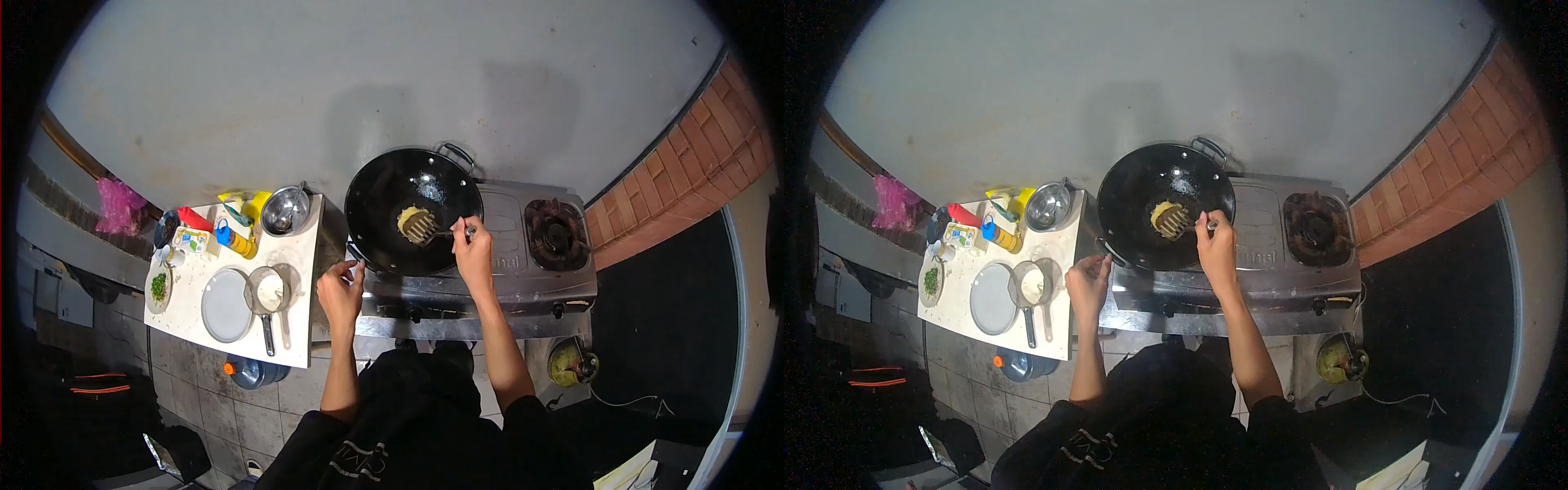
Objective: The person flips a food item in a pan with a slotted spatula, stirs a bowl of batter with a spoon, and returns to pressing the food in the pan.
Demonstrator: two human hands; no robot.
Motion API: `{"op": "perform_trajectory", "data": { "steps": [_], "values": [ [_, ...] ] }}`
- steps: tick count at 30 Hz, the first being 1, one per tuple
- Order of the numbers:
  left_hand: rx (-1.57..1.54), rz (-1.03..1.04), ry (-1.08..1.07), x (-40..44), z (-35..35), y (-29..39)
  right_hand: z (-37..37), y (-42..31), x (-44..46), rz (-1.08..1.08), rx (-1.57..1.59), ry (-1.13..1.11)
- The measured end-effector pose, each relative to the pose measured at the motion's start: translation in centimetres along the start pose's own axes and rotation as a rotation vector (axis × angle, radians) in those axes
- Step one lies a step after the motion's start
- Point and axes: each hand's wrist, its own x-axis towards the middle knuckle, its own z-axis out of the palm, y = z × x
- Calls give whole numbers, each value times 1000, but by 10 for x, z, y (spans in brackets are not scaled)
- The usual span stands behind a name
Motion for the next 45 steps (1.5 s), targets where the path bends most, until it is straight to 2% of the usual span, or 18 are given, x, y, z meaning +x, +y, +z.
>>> {"op": "perform_trajectory", "data": {
  "steps": [20,45],
  "values": [
    [-47,76,27,0,0,-2,0,-1,1,30,18,2],
    [-90,52,19,-2,0,-2,-2,0,4,24,-21,-4]
  ]
}}
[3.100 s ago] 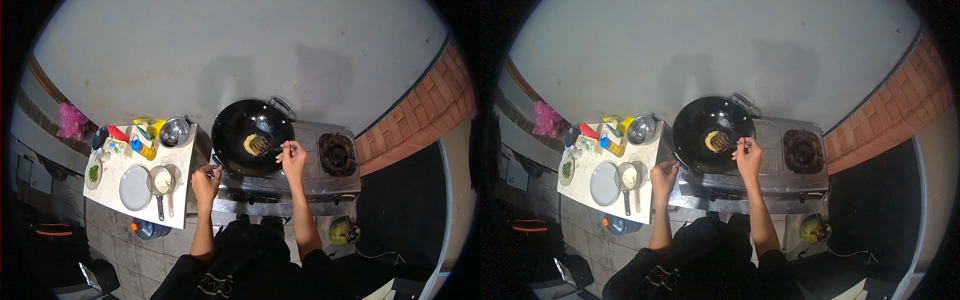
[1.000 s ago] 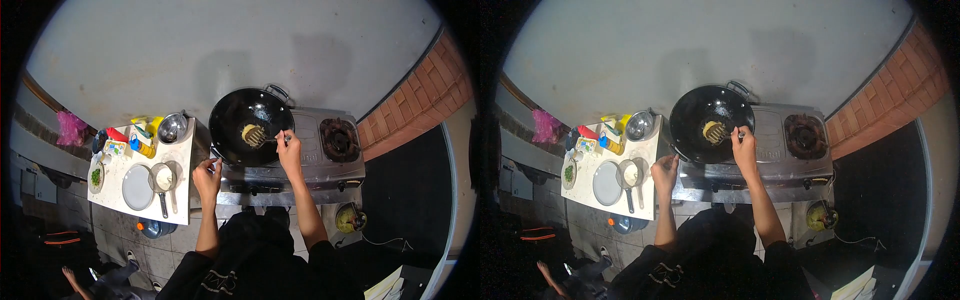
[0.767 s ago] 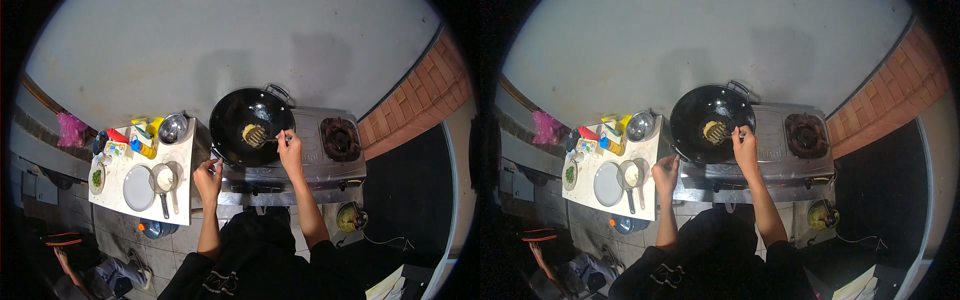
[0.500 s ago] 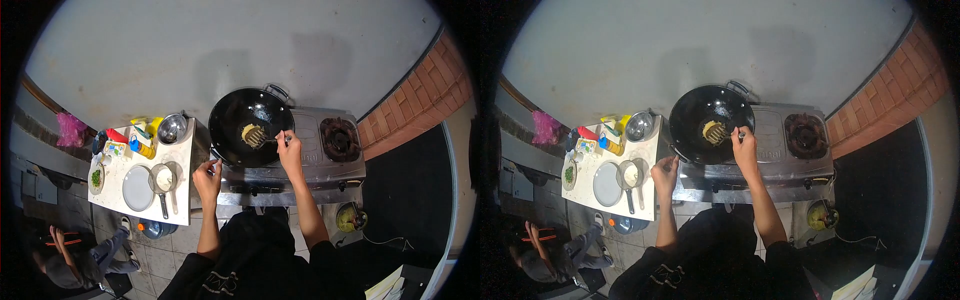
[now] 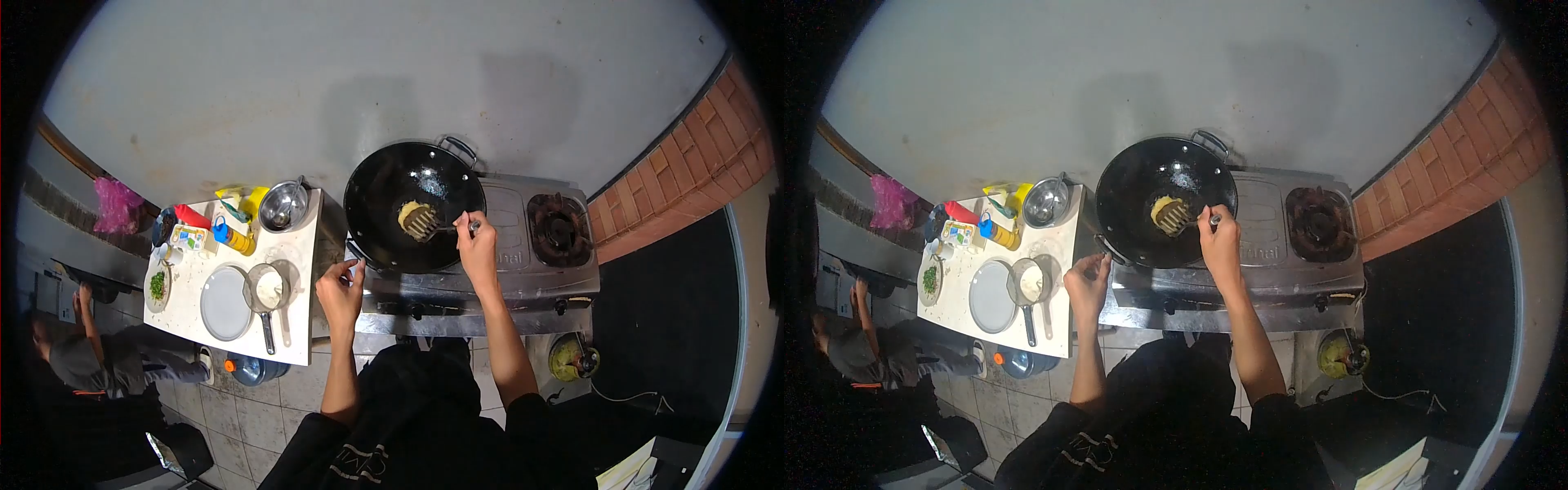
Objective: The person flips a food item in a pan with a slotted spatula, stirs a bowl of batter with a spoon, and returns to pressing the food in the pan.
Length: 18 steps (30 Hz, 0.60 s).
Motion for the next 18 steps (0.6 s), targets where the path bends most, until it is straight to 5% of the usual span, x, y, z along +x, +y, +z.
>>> {"op": "perform_trajectory", "data": {
  "steps": [18],
  "values": [
    [-4,-34,-18,2,-3,5,-1,-2,1,-12,-5,8]
  ]
}}
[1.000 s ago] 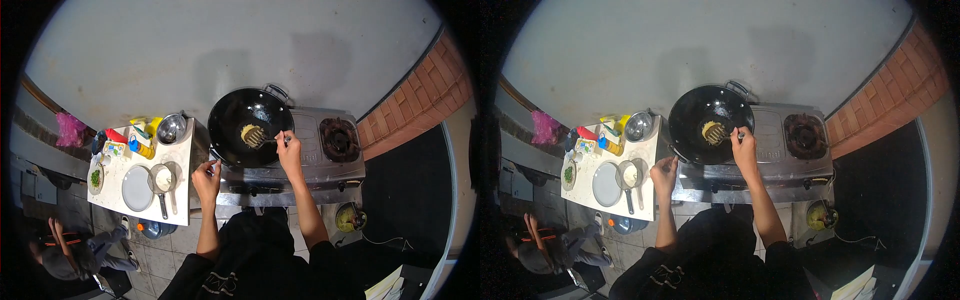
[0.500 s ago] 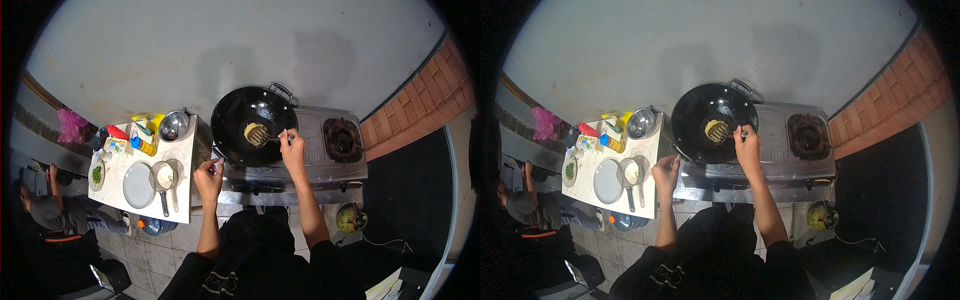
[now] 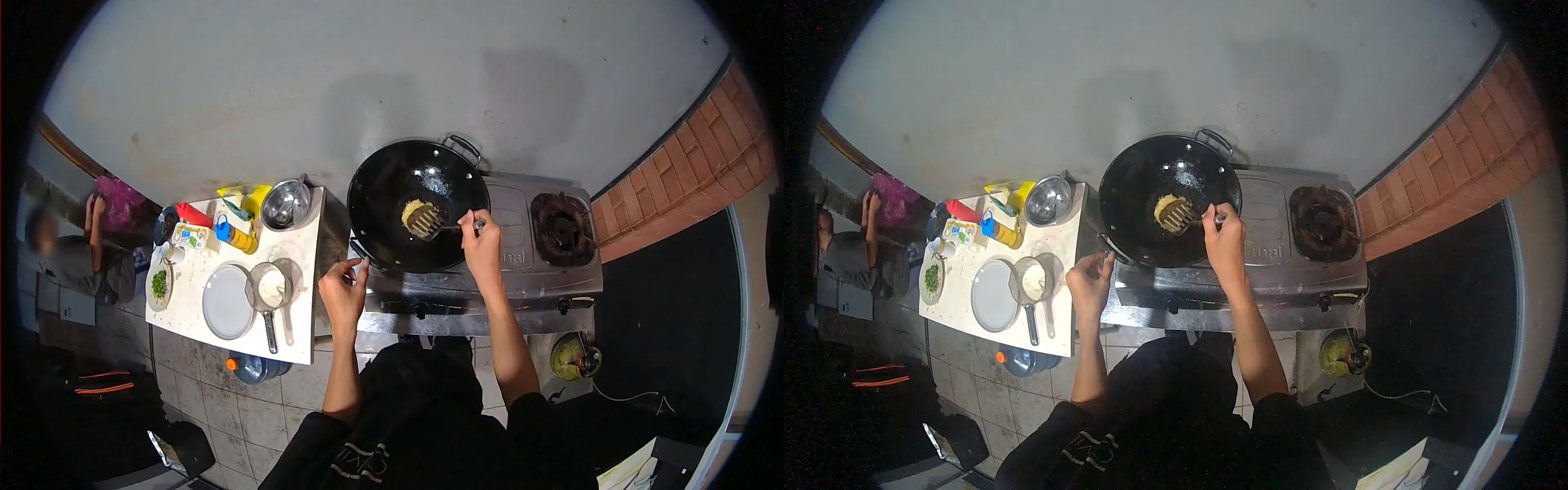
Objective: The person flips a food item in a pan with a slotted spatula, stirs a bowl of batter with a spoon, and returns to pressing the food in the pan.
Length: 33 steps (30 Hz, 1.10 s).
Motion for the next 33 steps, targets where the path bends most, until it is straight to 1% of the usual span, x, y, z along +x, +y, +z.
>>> {"op": "perform_trajectory", "data": {
  "steps": [5,7,13,22,26,32,33],
  "values": [
    [3,27,6,0,0,-1,1,0,0,4,3,2],
    [7,17,-1,0,-1,1,3,7,1,-90,-13,21],
    [2,14,7,0,0,0,2,12,1,-100,-31,19],
    [-9,13,14,-1,1,0,0,4,2,-1,2,1],
    [1,21,15,0,1,0,1,6,3,-6,32,2],
    [1,32,23,0,3,-1,-1,4,4,6,11,-4],
    [1,37,24,0,3,-1,-1,3,4,-20,-18,6]
  ]
}}
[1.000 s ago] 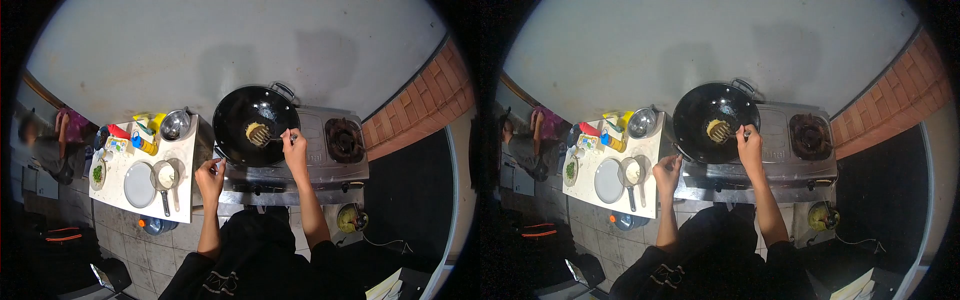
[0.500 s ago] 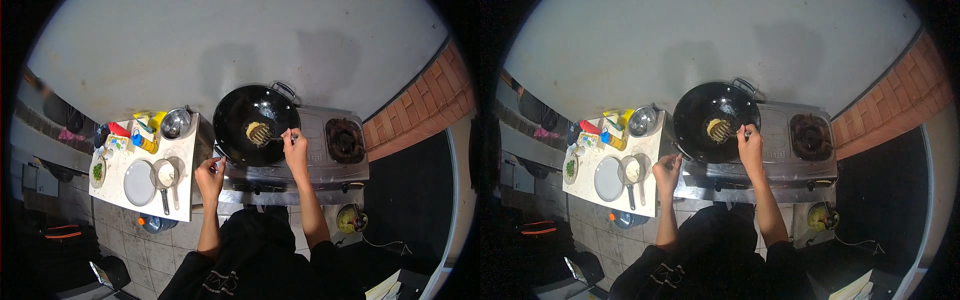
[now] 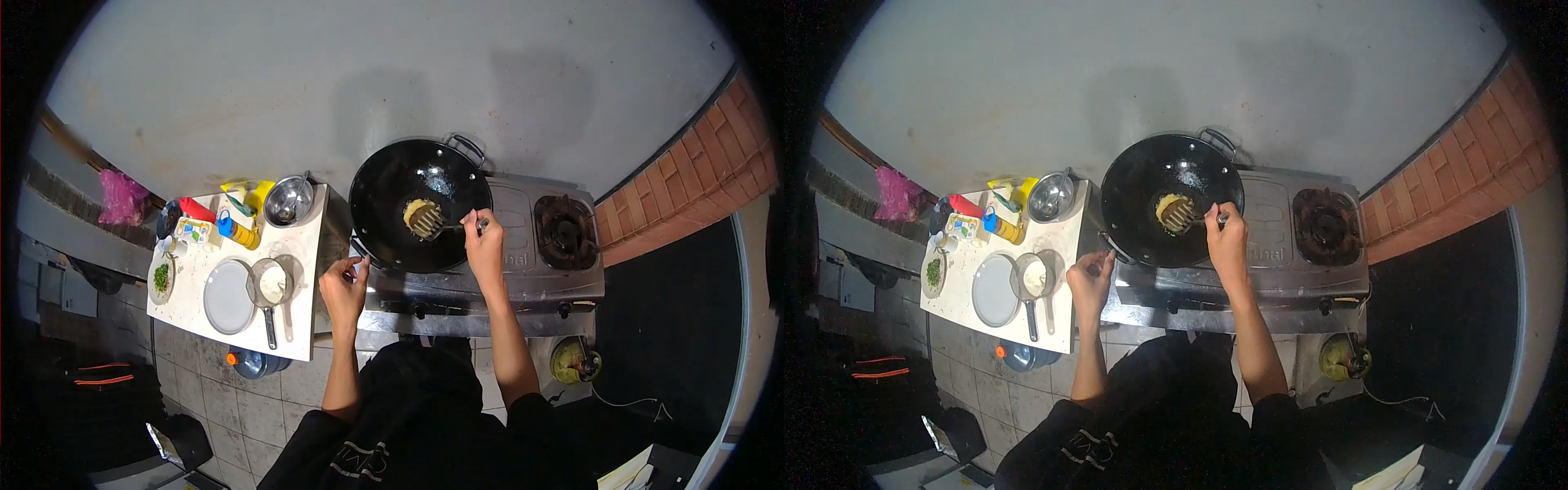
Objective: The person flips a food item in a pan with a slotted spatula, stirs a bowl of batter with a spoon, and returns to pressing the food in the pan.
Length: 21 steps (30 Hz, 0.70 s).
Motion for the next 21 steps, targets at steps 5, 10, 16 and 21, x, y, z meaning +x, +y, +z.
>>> {"op": "perform_trajectory", "data": {
  "steps": [5,10,16,21],
  "values": [
    [7,-21,2,0,0,3,2,3,1,-99,11,47],
    [39,-42,3,0,1,4,-1,-3,0,-59,15,27],
    [35,-35,4,-1,2,4,-2,3,0,-67,5,18],
    [33,-36,12,-1,2,5,-4,6,-1,-34,22,7]
  ]
}}
